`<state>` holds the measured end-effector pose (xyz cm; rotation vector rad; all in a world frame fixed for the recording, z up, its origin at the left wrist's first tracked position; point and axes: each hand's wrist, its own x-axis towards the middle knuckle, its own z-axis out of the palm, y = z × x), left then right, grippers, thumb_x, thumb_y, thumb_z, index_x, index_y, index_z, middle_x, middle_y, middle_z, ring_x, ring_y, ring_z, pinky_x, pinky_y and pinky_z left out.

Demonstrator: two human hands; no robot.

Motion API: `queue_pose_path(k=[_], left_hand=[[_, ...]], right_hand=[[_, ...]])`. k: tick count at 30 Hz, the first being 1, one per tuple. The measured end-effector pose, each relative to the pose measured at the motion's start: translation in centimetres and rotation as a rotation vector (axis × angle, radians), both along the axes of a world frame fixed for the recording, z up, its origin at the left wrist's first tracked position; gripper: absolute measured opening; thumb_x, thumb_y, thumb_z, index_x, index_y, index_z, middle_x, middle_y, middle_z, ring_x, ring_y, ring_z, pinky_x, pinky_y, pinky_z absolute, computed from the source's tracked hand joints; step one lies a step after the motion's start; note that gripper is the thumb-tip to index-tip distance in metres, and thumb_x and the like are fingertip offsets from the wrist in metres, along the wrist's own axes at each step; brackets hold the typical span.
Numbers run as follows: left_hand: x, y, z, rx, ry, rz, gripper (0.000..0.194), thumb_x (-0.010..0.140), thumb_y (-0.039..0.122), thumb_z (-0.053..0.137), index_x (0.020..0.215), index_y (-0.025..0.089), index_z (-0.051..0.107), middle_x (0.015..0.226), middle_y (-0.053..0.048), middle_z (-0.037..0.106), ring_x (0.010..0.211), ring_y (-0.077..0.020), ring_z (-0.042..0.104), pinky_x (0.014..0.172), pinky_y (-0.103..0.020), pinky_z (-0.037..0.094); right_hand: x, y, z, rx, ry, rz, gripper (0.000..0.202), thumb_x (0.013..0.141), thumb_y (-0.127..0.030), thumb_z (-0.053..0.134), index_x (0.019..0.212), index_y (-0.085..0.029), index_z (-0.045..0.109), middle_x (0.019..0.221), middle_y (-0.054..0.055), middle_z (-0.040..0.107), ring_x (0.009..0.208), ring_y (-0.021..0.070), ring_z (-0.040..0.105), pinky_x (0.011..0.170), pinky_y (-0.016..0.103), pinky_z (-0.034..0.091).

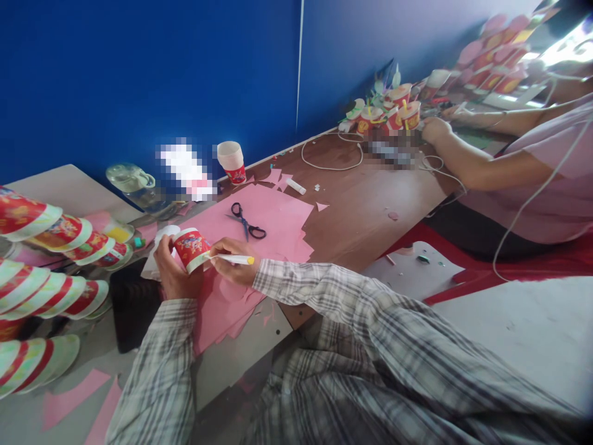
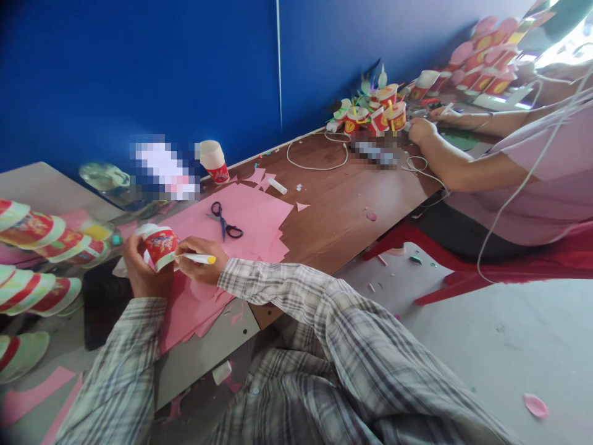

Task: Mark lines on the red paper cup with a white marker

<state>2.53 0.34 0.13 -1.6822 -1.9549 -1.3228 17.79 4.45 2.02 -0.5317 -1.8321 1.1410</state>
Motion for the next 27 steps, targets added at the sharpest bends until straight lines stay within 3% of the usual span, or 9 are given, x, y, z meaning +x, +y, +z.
queue_pose_path(k=[5, 10, 27], left_hand=[[-0.11, -0.06, 0.04, -0.006, 0.005, -0.014, 0.064, 0.069, 0.033, 0.051, 0.125, 0.010, 0.029, 0.122, -0.016, 0.040, 0.114, -0.0235, 0.040, 0.099, -0.046, 0.034], [-0.02, -0.06, 0.06, 0.009, 0.022, -0.012, 0.065, 0.069, 0.034, 0.051, 0.124, 0.005, 0.030, 0.121, -0.019, 0.040, 0.115, -0.0241, 0.040, 0.099, -0.044, 0.033], [0.15, -0.16, 0.44, -0.010, 0.015, 0.002, 0.068, 0.067, 0.036, 0.052, 0.123, 0.005, 0.030, 0.119, -0.019, 0.040, 0.113, -0.0243, 0.040, 0.099, -0.044, 0.031]], right_hand=[[0.03, -0.05, 0.10, -0.007, 0.000, 0.021, 0.011, 0.074, -0.014, 0.047, 0.083, -0.015, 0.053, 0.077, 0.003, 0.062, 0.067, 0.0112, 0.055, 0.065, 0.024, 0.044], [0.05, -0.05, 0.19, -0.043, 0.016, 0.005, 0.011, 0.074, -0.015, 0.047, 0.083, -0.014, 0.053, 0.077, 0.004, 0.060, 0.065, 0.0103, 0.054, 0.064, 0.023, 0.043], [0.09, 0.08, 0.45, -0.124, 0.048, 0.039, 0.010, 0.074, -0.015, 0.045, 0.081, -0.012, 0.052, 0.073, 0.003, 0.058, 0.061, 0.0078, 0.049, 0.061, 0.022, 0.042]])
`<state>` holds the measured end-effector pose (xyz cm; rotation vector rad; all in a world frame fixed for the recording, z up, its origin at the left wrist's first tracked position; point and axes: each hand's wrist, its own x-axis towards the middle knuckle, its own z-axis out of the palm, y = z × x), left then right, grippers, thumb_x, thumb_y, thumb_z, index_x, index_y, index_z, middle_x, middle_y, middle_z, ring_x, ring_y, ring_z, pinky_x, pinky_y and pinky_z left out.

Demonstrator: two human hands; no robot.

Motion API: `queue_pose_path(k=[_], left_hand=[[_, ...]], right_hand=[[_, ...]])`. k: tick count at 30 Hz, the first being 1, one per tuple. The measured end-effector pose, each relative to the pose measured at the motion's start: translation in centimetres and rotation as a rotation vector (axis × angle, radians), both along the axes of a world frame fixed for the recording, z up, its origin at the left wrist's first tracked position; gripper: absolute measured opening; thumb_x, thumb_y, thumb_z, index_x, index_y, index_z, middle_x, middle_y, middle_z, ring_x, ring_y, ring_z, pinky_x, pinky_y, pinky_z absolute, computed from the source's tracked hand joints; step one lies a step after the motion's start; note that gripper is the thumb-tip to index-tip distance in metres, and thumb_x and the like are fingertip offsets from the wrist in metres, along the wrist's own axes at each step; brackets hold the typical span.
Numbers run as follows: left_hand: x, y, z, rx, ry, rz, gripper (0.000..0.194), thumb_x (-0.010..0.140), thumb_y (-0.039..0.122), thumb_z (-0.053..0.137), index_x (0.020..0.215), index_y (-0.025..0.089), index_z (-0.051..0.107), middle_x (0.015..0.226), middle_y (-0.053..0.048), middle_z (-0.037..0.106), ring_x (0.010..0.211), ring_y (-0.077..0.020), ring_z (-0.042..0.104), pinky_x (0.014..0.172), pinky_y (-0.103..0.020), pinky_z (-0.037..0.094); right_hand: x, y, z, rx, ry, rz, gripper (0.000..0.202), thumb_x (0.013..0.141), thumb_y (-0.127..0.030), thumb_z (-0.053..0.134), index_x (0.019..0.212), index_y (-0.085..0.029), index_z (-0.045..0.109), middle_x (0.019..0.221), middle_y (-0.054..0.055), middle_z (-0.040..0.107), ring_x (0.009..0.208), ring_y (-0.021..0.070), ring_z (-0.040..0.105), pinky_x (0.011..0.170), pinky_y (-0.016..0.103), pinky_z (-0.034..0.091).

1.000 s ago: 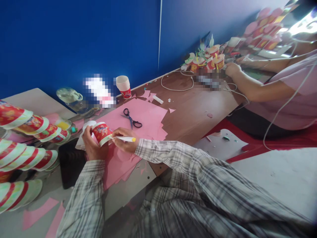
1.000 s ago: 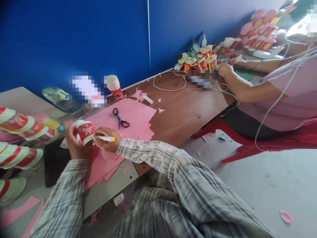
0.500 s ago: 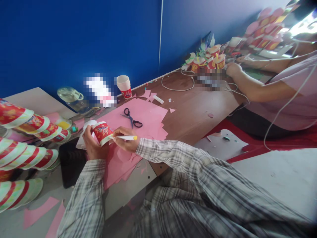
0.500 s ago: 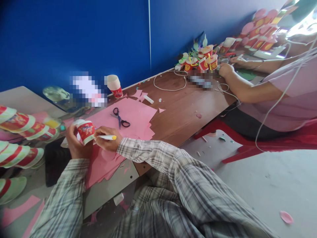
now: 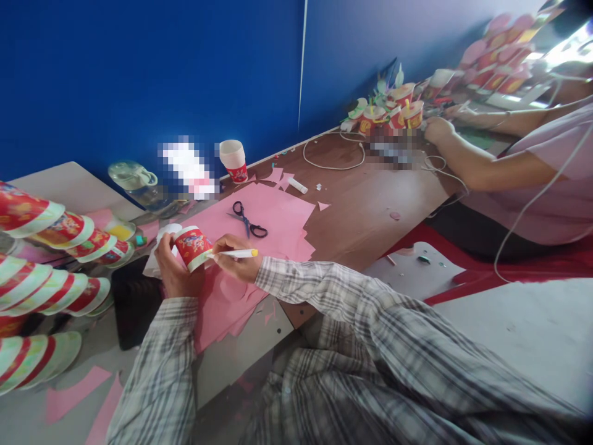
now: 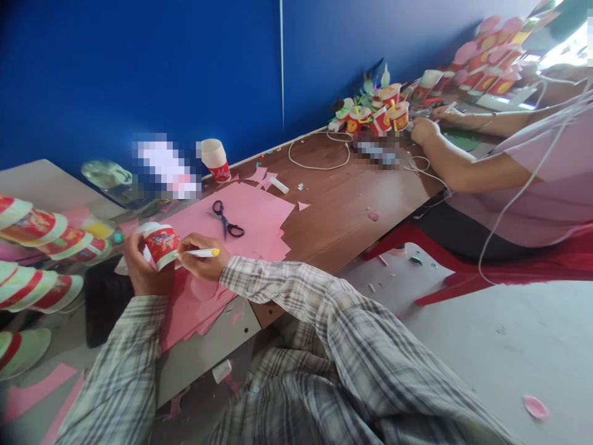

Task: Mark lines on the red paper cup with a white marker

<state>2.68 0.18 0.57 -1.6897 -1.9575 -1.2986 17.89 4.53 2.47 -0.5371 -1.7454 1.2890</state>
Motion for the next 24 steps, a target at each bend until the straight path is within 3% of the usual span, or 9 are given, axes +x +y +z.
queue_pose_path(k=[7, 16, 24], left_hand=[[0.2, 0.0, 0.0, 0.012, 0.014, 0.005, 0.068, 0.067, 0.036, 0.051, 0.124, 0.005, 0.029, 0.121, -0.019, 0.039, 0.115, -0.0248, 0.039, 0.099, -0.044, 0.031], [-0.8, 0.1, -0.6, 0.007, 0.057, -0.016, 0.069, 0.067, 0.032, 0.055, 0.125, 0.007, 0.028, 0.121, -0.019, 0.040, 0.114, -0.0243, 0.039, 0.099, -0.044, 0.033], [-0.7, 0.1, -0.7, 0.038, 0.067, -0.035, 0.072, 0.065, 0.033, 0.056, 0.125, 0.004, 0.029, 0.120, -0.020, 0.040, 0.114, -0.0249, 0.039, 0.098, -0.044, 0.034]], right_hand=[[-0.2, 0.2, -0.3, -0.053, 0.003, 0.034, 0.010, 0.072, -0.016, 0.047, 0.079, -0.012, 0.052, 0.073, 0.002, 0.057, 0.061, 0.0083, 0.049, 0.060, 0.022, 0.041], [-0.4, 0.5, 0.3, -0.204, 0.102, -0.024, 0.009, 0.070, -0.019, 0.048, 0.074, -0.011, 0.050, 0.065, 0.001, 0.050, 0.056, 0.0070, 0.043, 0.053, 0.021, 0.035], [-0.4, 0.1, -0.6, -0.097, 0.127, 0.051, 0.014, 0.075, -0.023, 0.048, 0.081, -0.011, 0.052, 0.072, 0.003, 0.055, 0.061, 0.0085, 0.048, 0.059, 0.023, 0.040]])
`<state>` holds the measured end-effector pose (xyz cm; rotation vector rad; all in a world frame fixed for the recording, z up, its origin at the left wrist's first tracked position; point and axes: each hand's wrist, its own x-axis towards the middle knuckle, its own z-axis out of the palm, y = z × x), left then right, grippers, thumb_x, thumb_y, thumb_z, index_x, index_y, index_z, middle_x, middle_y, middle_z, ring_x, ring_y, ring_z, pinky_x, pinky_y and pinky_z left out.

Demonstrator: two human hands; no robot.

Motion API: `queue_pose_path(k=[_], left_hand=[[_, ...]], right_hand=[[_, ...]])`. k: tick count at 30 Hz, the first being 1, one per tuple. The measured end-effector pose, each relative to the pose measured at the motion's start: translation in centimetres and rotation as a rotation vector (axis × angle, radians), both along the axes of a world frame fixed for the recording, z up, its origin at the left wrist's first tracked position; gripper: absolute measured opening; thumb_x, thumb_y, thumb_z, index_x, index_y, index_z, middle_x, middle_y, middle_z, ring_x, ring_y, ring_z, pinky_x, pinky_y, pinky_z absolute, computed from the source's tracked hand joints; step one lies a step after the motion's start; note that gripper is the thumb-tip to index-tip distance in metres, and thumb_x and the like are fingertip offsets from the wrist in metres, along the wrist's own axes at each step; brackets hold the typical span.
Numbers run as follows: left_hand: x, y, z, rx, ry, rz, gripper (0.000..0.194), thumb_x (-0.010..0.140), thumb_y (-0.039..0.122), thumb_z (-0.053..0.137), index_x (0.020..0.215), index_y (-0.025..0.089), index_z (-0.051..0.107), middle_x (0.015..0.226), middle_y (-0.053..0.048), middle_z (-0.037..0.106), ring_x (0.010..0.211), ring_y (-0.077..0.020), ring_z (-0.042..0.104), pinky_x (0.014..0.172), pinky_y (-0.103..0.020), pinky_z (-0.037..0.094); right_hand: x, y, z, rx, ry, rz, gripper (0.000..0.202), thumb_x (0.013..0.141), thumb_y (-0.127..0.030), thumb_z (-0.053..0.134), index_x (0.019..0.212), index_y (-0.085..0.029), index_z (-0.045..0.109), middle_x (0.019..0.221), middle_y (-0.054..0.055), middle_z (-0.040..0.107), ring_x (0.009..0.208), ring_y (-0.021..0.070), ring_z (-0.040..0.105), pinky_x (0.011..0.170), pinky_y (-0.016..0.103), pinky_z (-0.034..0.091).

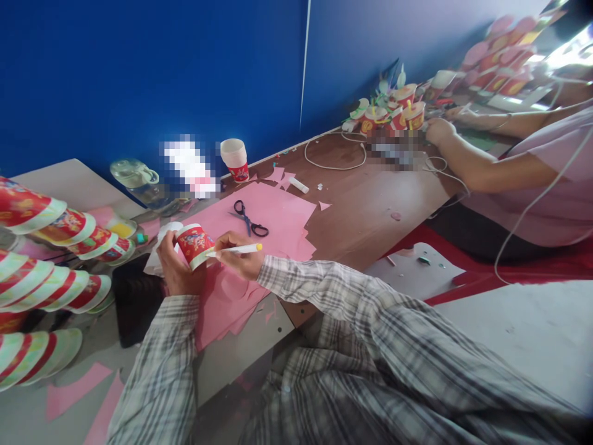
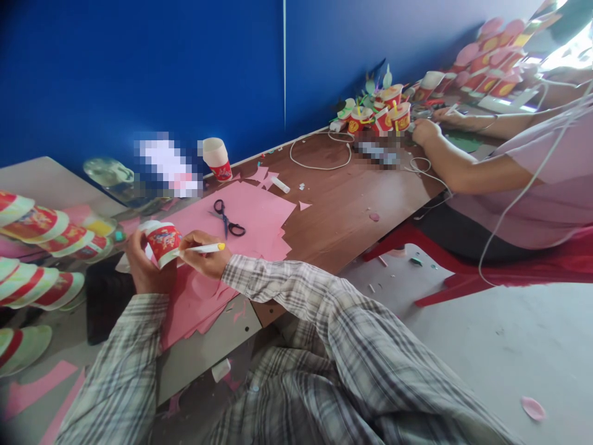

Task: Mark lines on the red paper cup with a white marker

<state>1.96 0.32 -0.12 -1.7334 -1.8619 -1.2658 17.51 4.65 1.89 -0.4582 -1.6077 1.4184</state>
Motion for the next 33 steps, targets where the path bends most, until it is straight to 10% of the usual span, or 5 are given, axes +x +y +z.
queue_pose_path(k=[33], left_hand=[[0.45, -0.33, 0.58, -0.022, 0.018, -0.001, 0.068, 0.067, 0.031, 0.055, 0.124, 0.004, 0.029, 0.120, -0.020, 0.041, 0.115, -0.0237, 0.039, 0.098, -0.044, 0.033]], right_hand=[[0.09, 0.27, 0.22, -0.015, -0.068, 0.063, 0.011, 0.071, -0.019, 0.048, 0.078, -0.011, 0.052, 0.071, 0.003, 0.056, 0.061, 0.0084, 0.048, 0.058, 0.022, 0.039]])
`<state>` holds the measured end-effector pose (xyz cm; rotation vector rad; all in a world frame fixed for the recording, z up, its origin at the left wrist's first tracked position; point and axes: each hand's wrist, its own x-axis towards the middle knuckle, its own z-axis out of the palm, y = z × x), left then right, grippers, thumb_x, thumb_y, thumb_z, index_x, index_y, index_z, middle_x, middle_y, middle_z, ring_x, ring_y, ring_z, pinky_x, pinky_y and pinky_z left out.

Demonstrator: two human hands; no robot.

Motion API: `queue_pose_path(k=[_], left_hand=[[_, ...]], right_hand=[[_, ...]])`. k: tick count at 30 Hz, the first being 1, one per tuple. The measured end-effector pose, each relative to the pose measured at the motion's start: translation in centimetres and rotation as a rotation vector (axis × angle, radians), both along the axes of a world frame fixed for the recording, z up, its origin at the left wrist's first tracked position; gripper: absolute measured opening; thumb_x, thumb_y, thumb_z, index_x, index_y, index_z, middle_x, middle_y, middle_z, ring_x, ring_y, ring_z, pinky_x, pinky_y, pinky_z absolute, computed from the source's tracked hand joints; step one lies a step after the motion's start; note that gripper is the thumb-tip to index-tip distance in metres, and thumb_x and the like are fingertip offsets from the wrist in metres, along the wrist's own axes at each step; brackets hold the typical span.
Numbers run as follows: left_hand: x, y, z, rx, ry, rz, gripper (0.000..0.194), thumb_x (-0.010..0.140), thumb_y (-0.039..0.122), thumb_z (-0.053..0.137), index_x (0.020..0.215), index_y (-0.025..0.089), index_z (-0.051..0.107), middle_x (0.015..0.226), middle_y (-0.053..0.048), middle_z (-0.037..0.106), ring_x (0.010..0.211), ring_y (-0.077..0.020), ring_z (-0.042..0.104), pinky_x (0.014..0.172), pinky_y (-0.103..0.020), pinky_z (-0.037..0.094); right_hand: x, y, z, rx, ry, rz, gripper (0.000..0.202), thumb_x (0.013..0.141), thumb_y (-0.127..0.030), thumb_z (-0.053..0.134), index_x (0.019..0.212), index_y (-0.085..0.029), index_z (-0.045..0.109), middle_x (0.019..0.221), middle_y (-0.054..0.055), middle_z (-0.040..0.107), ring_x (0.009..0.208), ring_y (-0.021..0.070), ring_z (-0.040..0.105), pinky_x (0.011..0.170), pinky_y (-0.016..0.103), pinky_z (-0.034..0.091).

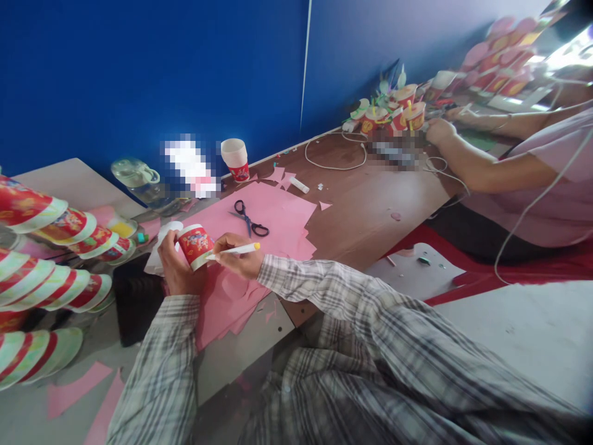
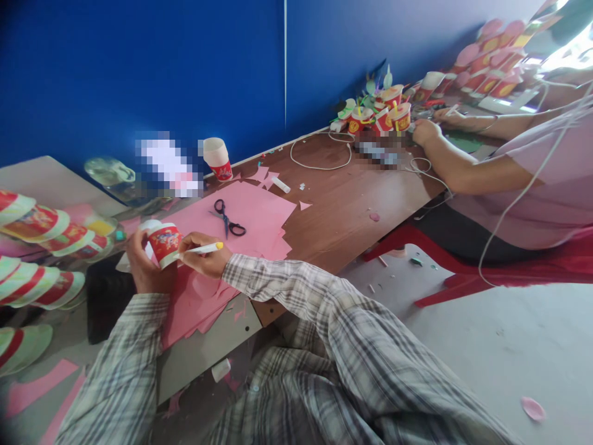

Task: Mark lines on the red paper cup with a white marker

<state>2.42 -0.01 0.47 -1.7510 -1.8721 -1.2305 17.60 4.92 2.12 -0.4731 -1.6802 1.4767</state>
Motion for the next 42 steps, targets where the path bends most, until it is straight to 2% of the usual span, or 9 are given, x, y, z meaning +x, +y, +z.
queue_pose_path(k=[14, 19, 21, 25, 27, 29, 31, 35, 42], left_hand=[[-0.24, 0.07, -0.30, 0.012, 0.001, -0.005, 0.071, 0.065, 0.031, 0.056, 0.125, 0.005, 0.028, 0.121, -0.019, 0.041, 0.116, -0.0238, 0.038, 0.098, -0.044, 0.034], [-0.78, 0.18, -0.55, 0.013, 0.008, -0.026, 0.075, 0.061, 0.032, 0.059, 0.124, 0.004, 0.029, 0.120, -0.020, 0.040, 0.113, -0.0254, 0.040, 0.098, -0.045, 0.034], [-0.74, 0.16, -0.48, 0.000, -0.001, -0.022, 0.076, 0.061, 0.032, 0.058, 0.125, 0.005, 0.028, 0.120, -0.020, 0.040, 0.114, -0.0257, 0.040, 0.098, -0.046, 0.034], [-0.46, 0.12, -0.34, -0.009, -0.020, -0.005, 0.072, 0.064, 0.033, 0.056, 0.124, 0.007, 0.029, 0.121, -0.019, 0.040, 0.115, -0.0254, 0.039, 0.099, -0.046, 0.033], [-0.46, 0.13, -0.36, -0.001, -0.033, -0.004, 0.073, 0.063, 0.035, 0.057, 0.124, 0.007, 0.030, 0.120, -0.019, 0.040, 0.115, -0.0255, 0.039, 0.098, -0.046, 0.033], [-0.56, 0.15, -0.39, 0.000, -0.034, -0.011, 0.076, 0.061, 0.038, 0.059, 0.124, 0.006, 0.029, 0.120, -0.019, 0.040, 0.114, -0.0260, 0.040, 0.098, -0.046, 0.034], [-0.64, 0.14, -0.35, -0.017, -0.031, -0.013, 0.079, 0.060, 0.039, 0.061, 0.124, 0.007, 0.029, 0.120, -0.020, 0.040, 0.113, -0.0262, 0.040, 0.097, -0.047, 0.034], [-0.62, 0.11, -0.22, -0.036, -0.045, -0.011, 0.082, 0.059, 0.038, 0.064, 0.125, 0.007, 0.026, 0.122, -0.020, 0.038, 0.116, -0.0259, 0.038, 0.099, -0.046, 0.033], [-0.11, -0.09, 0.14, -0.037, -0.034, -0.007, 0.076, 0.063, 0.035, 0.060, 0.126, 0.008, 0.026, 0.123, -0.020, 0.038, 0.116, -0.0253, 0.038, 0.099, -0.046, 0.034]], right_hand=[[-0.01, 0.05, -0.06, 0.000, -0.022, -0.004, 0.013, 0.072, -0.019, 0.047, 0.081, -0.012, 0.053, 0.074, 0.003, 0.057, 0.061, 0.0082, 0.049, 0.060, 0.022, 0.040], [0.06, 0.15, 0.14, -0.018, -0.041, -0.009, 0.011, 0.068, -0.016, 0.048, 0.077, -0.010, 0.053, 0.066, 0.001, 0.056, 0.057, 0.0059, 0.047, 0.054, 0.020, 0.038], [0.10, 0.15, 0.26, -0.027, -0.036, -0.025, 0.015, 0.068, -0.021, 0.047, 0.074, -0.010, 0.054, 0.066, -0.001, 0.057, 0.057, 0.0043, 0.047, 0.053, 0.020, 0.037], [0.11, -0.01, 0.41, -0.025, -0.001, -0.004, 0.041, 0.069, -0.040, 0.039, 0.053, -0.003, 0.046, 0.067, -0.005, 0.059, 0.061, 0.0043, 0.051, 0.054, 0.027, 0.030], [0.05, 0.00, 0.40, -0.038, 0.007, -0.003, 0.036, 0.068, -0.037, 0.041, 0.056, -0.003, 0.048, 0.066, -0.005, 0.058, 0.060, 0.0031, 0.050, 0.054, 0.025, 0.031], [-0.08, 0.13, 0.36, -0.081, 0.027, -0.005, 0.019, 0.067, -0.025, 0.047, 0.067, -0.007, 0.054, 0.064, -0.003, 0.057, 0.058, 0.0023, 0.049, 0.053, 0.019, 0.034], [-0.26, 0.33, 0.33, -0.150, 0.072, -0.020, 0.012, 0.065, -0.017, 0.049, 0.073, -0.009, 0.052, 0.061, -0.001, 0.053, 0.053, 0.0035, 0.045, 0.050, 0.018, 0.036], [-0.51, 0.55, 0.44, -0.263, 0.134, -0.045, 0.008, 0.067, -0.018, 0.047, 0.070, -0.010, 0.048, 0.056, -0.002, 0.047, 0.049, 0.0044, 0.039, 0.047, 0.017, 0.033], [-0.56, 0.44, 0.44, -0.257, 0.125, -0.037, 0.011, 0.067, -0.021, 0.048, 0.072, -0.011, 0.048, 0.058, -0.001, 0.048, 0.050, 0.0050, 0.041, 0.049, 0.019, 0.035]])
